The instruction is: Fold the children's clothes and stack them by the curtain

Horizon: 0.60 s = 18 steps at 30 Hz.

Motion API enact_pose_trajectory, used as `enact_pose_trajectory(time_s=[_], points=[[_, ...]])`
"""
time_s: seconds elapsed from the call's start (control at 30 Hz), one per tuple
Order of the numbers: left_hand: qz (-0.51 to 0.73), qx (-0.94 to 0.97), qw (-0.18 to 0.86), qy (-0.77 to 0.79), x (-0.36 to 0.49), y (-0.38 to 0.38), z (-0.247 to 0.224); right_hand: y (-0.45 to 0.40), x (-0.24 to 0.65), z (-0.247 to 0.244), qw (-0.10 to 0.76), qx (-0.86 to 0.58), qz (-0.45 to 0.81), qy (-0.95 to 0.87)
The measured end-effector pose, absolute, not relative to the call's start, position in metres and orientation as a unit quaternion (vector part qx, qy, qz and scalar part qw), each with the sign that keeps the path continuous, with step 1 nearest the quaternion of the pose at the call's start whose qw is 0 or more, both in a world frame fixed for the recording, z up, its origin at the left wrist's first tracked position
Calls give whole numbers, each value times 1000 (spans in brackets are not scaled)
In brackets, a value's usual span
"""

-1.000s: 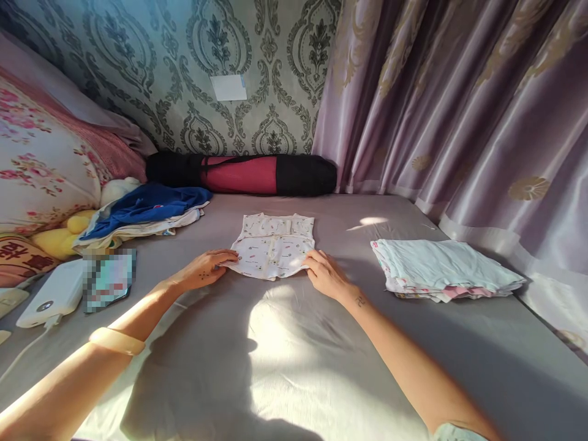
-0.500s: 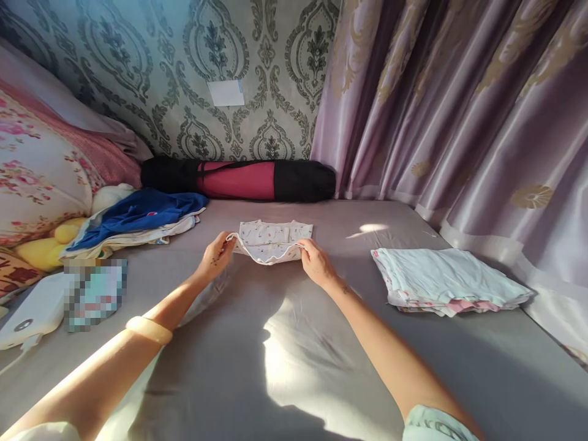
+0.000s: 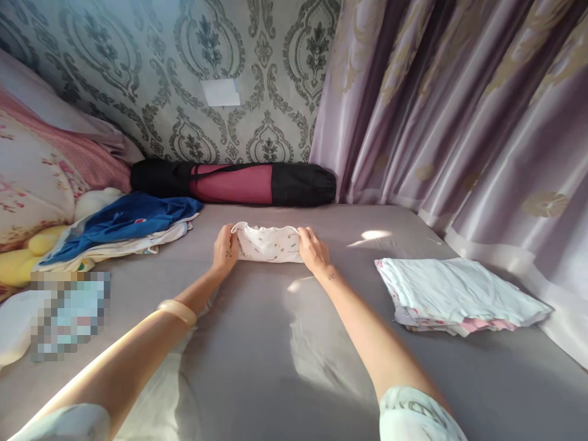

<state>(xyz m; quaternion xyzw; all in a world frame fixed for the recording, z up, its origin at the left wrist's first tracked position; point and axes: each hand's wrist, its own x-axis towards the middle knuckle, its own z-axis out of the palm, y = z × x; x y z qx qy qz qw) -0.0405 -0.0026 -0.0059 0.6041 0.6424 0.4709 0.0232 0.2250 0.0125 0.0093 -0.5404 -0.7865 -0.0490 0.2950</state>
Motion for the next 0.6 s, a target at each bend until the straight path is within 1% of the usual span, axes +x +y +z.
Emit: enact_pose_trajectory(time_s=[0.13, 0.27, 0.37, 0.43, 0.6], points=[[377, 585, 53, 716, -39, 13, -2, 33, 227, 10, 214, -575, -31, -789], [294, 542, 105, 780, -42, 26, -1, 48, 227, 9, 166, -647, 44, -743], [299, 511, 121, 797, -47, 30, -2, 51, 227, 10, 165, -706, 96, -682], [314, 506, 124, 794, -50, 30, -3, 50, 228, 11, 177, -721, 122, -659], [295, 556, 118, 768, -55, 16, -1, 38, 225, 12, 201, -731, 130, -639]])
